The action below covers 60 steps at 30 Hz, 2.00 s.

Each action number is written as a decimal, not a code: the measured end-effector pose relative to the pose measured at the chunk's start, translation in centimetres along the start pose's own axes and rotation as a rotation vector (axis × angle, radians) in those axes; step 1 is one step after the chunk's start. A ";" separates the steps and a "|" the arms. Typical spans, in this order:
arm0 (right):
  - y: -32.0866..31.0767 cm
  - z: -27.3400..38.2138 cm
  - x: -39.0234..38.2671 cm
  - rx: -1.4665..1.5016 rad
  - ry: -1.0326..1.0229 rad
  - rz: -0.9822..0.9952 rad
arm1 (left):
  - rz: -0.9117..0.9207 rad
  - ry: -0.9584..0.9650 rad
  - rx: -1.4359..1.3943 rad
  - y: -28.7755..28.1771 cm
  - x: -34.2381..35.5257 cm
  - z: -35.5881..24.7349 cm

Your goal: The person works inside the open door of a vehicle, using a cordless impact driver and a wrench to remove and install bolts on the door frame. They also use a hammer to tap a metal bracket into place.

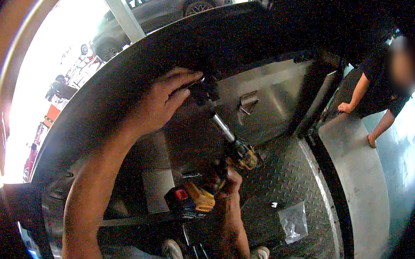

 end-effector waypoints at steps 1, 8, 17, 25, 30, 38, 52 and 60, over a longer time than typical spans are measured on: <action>0.0 1.1 -0.4 -0.055 -0.025 -0.014 | -0.033 -0.038 -0.037 -0.2 0.0 0.3; 4.1 15.1 0.3 -0.564 -0.058 -0.001 | -0.235 -0.061 -0.266 -0.9 -1.0 1.4; 19.9 26.1 6.0 -1.541 -0.096 -0.231 | -0.293 -0.048 -0.200 -0.3 -2.3 3.2; 30.4 20.1 7.5 -1.618 0.212 -0.314 | -0.513 0.056 -0.225 -1.0 -2.5 2.5; 28.9 21.6 9.3 -1.828 0.335 -0.428 | -0.545 0.093 -0.214 -0.9 -2.5 2.3; 32.5 18.9 9.6 -2.160 0.309 -0.522 | -0.508 0.048 -0.148 -0.7 -2.6 2.4; 32.2 17.4 9.4 -2.214 0.363 -0.378 | -0.418 -0.013 -0.241 -0.3 -2.4 3.0; 24.1 23.0 2.2 -1.664 -0.127 -0.388 | -0.295 -0.081 -0.460 1.1 -1.5 3.6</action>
Point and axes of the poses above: each hand's wrist, its own x-axis towards the middle knuckle, its own y-axis out of the palm, z = x × y, the point moved 4 cm from there along x, towards the middle knuckle, and after that the axes turned 1 degree about y, right-handed, at the moved point
